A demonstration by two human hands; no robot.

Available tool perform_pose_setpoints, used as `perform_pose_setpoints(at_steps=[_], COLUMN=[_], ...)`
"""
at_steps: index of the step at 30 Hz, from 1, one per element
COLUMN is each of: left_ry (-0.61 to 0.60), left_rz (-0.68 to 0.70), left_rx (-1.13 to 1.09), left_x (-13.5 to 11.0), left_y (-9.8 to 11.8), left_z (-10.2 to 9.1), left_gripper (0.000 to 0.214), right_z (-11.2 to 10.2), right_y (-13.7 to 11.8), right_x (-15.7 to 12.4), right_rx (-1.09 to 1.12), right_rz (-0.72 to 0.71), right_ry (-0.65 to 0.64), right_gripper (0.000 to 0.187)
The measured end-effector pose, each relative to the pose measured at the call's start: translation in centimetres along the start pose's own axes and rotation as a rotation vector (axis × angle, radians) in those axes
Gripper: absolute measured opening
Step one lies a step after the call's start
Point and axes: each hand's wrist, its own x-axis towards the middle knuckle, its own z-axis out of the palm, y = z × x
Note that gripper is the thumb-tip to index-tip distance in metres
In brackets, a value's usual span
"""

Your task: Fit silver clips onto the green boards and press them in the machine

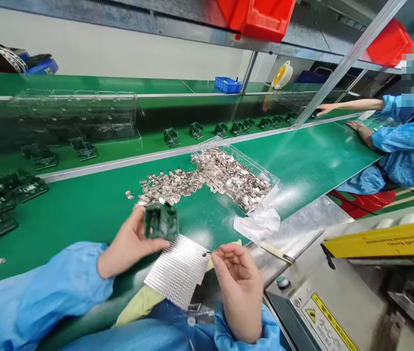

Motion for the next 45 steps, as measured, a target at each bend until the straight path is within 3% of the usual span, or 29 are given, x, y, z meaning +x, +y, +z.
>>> perform_pose_setpoints(at_steps=[3, 8, 12, 23, 29, 45], left_ry=[-0.191, -0.287, -0.357, -0.397, -0.338, -0.278], left_rz=[-0.18, -0.249, -0.205, -0.108, -0.029, -0.093], left_rx=[-0.177, -0.278, -0.293, -0.142, -0.043, 0.081], left_x=[-4.5, -6.4, -6.8, -7.6, -7.4, -7.8], left_y=[-1.1, -2.1, -2.6, -2.8, -2.9, -2.7], left_z=[3.9, 5.9, 6.0, 5.4, 5.4, 5.7], left_gripper=[0.064, 0.058, 0.057, 0.042, 0.025, 0.023], right_z=[0.3, 0.2, 0.6, 1.9, 2.0, 1.7], right_y=[-0.5, 0.0, 0.6, 0.7, 1.6, 2.2], right_x=[-2.0, -4.1, -4.8, -5.0, -5.6, -5.5], right_rx=[0.027, -0.041, -0.101, -0.193, -0.234, 0.166], right_rz=[0.009, 0.021, 0.02, -0.018, -0.027, 0.199], right_ry=[-0.04, 0.007, 0.032, 0.063, 0.072, 0.006], right_gripper=[0.02, 0.022, 0.024, 0.021, 0.02, 0.027])
